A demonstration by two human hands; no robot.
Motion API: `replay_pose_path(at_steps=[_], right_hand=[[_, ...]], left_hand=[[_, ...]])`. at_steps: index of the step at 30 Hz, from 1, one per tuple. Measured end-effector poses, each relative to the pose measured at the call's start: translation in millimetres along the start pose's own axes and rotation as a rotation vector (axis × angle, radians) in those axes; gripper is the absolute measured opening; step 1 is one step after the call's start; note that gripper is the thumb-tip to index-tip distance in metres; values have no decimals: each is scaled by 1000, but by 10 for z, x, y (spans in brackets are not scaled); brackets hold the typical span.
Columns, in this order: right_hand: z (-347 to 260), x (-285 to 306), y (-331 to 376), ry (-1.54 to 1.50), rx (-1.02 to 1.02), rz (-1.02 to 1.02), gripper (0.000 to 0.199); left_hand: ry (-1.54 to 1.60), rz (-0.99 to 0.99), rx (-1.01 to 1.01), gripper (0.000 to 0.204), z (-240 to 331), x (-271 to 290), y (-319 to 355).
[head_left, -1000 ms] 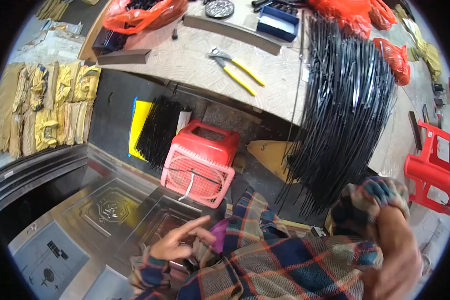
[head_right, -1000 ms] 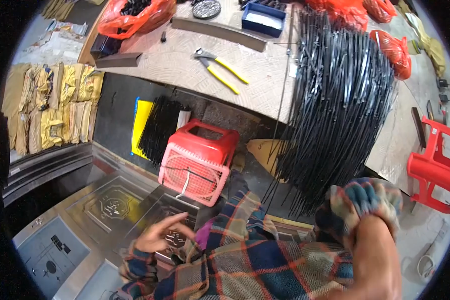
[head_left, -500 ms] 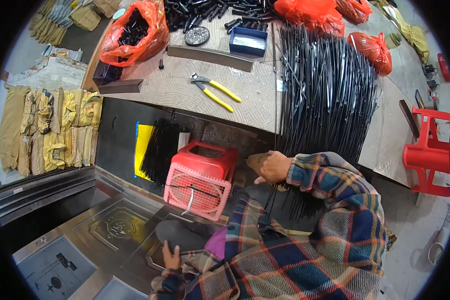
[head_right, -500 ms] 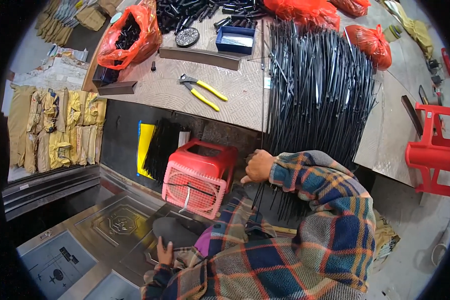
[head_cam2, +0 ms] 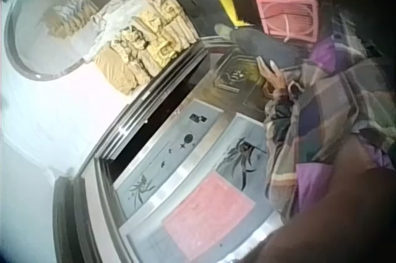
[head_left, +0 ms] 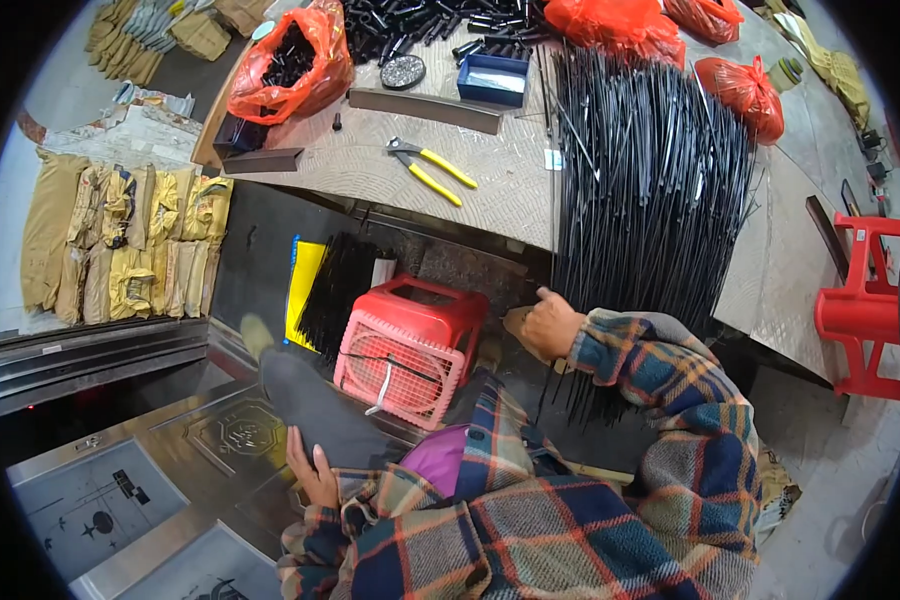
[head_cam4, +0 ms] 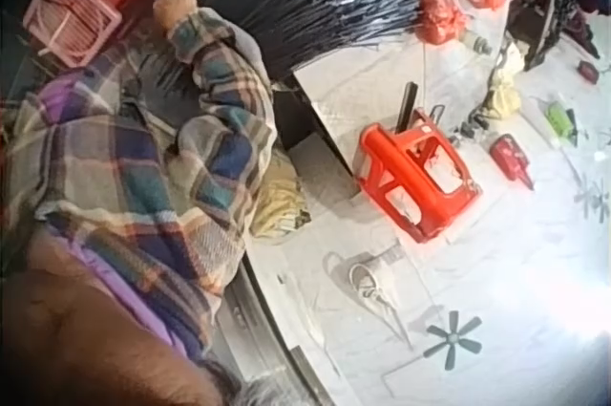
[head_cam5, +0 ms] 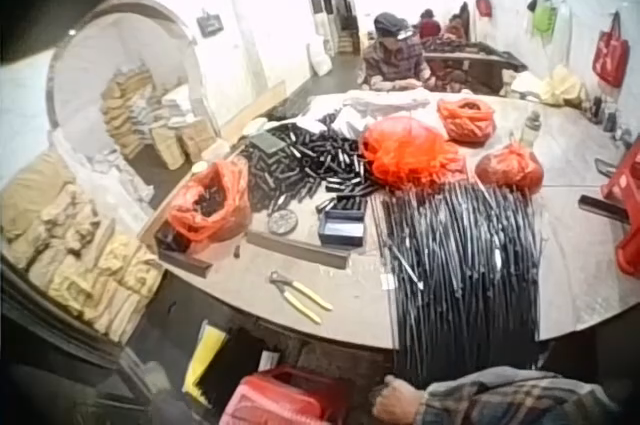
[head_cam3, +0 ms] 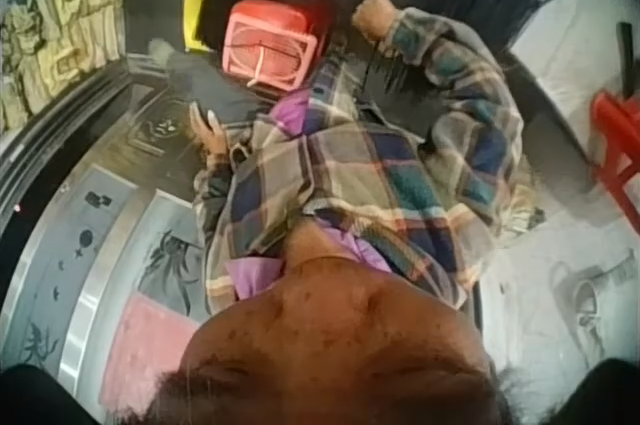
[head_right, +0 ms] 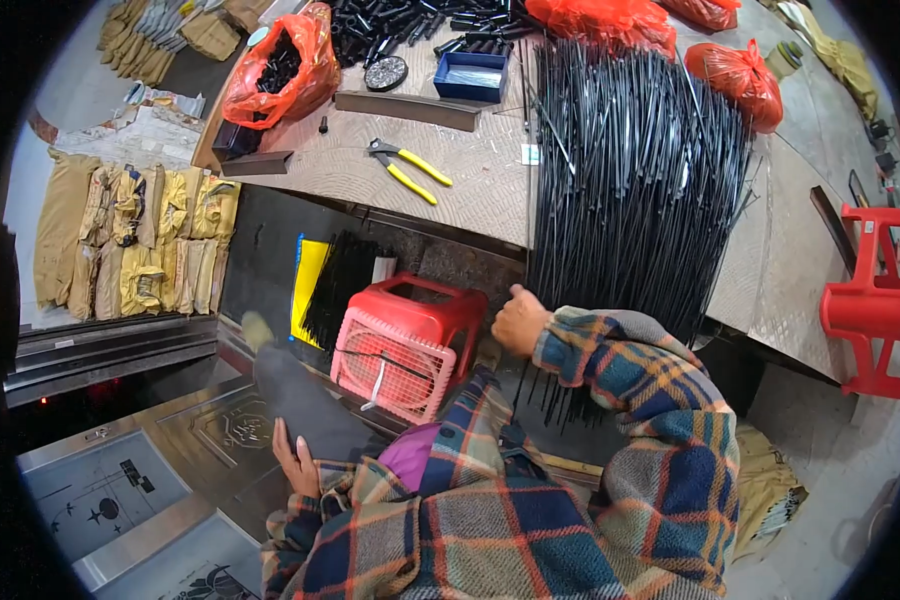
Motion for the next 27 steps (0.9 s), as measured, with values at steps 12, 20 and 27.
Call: replay_pose_path(at_steps=[12,20,27], right_hand=[[-459,-155,213,-115,5,4,23],[-447,-82,274,-115,-127,-27,14],[-465,-200,221,-97,-195,132,12]], left_hand=[[-16,-141,-228,58,486,-402,-370],[-162,-713,-489,58,688,-968,-400],[-108,-930,-636,37,632,-1299,-562]])
Point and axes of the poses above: each hand's wrist, its own y-axis away from the middle knuckle, its own x-axis out of the back of the hand, z = x × y, the point moved 6 cm from there along -y, towards the middle knuckle, and after that the axes turned 1 degree about x, right-handed, at the moved point
